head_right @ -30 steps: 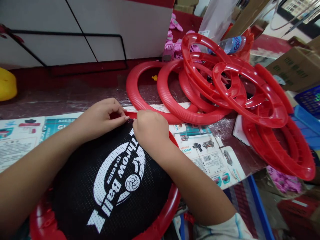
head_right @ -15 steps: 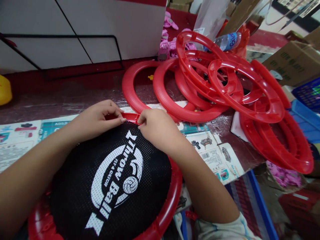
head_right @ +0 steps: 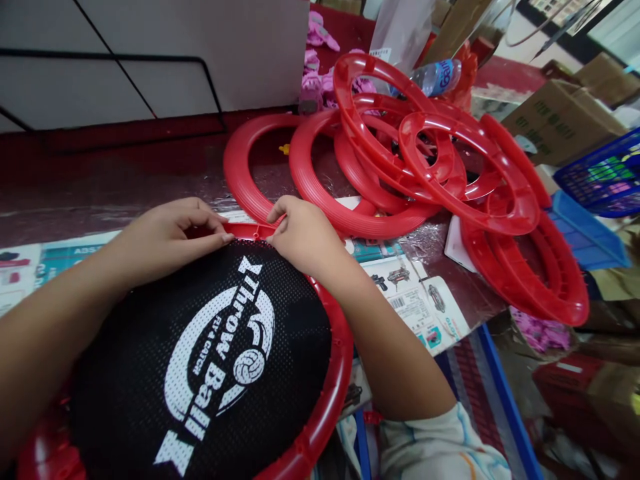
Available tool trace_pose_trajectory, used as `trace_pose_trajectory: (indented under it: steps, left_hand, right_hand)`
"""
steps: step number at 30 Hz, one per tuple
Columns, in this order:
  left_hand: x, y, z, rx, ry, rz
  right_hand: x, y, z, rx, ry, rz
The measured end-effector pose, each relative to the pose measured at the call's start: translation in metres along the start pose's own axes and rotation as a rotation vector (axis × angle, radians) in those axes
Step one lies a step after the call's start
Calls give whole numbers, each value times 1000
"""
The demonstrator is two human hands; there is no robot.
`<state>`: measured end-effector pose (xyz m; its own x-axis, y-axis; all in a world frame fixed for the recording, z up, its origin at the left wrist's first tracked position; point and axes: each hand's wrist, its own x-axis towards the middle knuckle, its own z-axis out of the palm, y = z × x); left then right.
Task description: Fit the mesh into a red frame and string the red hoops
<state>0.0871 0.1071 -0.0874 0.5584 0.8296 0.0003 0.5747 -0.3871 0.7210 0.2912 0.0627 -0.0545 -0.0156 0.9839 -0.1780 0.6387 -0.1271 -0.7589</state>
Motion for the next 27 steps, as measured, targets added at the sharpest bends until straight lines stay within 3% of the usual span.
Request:
trace_pose_trajectory:
  steps: [9, 19, 25, 27]
  left_hand:
    - [1, 0, -1, 6, -10, 0]
    - [1, 1, -1, 17, -9, 1]
    - [0, 0, -1, 4, -24, 4]
    - [0, -1, -1, -1, -30, 8]
  right_hand:
    - [2, 2, 4, 23, 19, -30]
    - [3, 0, 9, -115, 33, -64]
    - [-11, -12, -16, -248, 5, -22]
    - [-19, -21, -27, -350, -77, 11]
